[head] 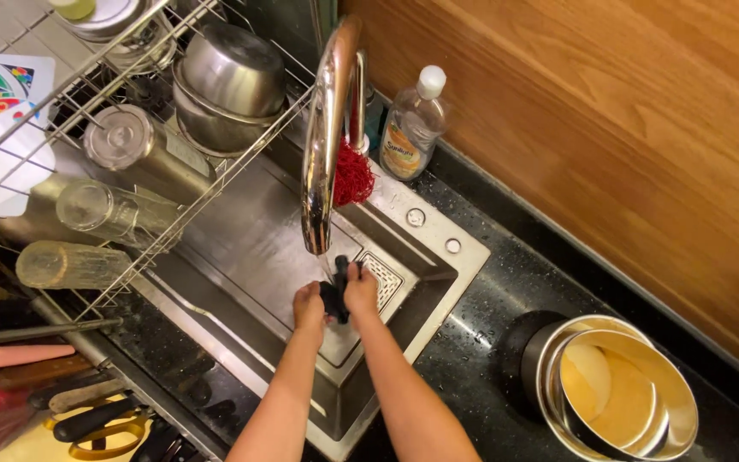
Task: Cleaning a metal countertop with a cloth and then washing the cloth in a kitchen sink.
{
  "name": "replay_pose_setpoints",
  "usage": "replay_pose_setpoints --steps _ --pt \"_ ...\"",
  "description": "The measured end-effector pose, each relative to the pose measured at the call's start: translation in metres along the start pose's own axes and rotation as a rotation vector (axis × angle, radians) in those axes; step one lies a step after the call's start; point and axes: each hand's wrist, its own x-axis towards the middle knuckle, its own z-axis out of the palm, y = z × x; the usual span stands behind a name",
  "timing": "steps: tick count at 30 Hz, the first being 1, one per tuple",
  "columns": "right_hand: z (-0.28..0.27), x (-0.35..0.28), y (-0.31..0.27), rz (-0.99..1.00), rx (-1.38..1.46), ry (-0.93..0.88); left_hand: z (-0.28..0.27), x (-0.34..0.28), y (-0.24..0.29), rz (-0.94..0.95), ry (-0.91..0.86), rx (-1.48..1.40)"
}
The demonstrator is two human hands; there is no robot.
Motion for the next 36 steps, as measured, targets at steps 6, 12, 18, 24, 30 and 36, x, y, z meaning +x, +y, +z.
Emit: replay_pose_setpoints --steps 6,12,18,24,30,36 --pt "-0.003 -0.088 -0.081 -0.145 -0.177 -0.083 0.003 0.187 -0.125 -0.312 -0.538 -0.486" --pt "0.014 -0.054 -0.080 -0.277 -0.709 0.027 0.010 0.087 -0.062 -0.071 -0.669 -0.484" --pt "0.005 0.005 -0.061 -0.276 -0.826 0.082 -0.001 -0.041 0.014 -0.306 -0.216 -0.242" --pt "0.020 -0.027 -0.026 -0.272 -0.472 0.085 0.008 0.021 -0.028 -0.280 -0.447 -0.516" --pt "0.001 -0.109 -0.112 -0.240 -0.548 -0.141 0.011 0.136 -0.094 -0.235 -0.931 -0.722" --pt "0.018 -0.021 -0.086 -0.220 -0.724 0.118 0.005 -0.011 -0.015 -0.245 -0.499 -0.444"
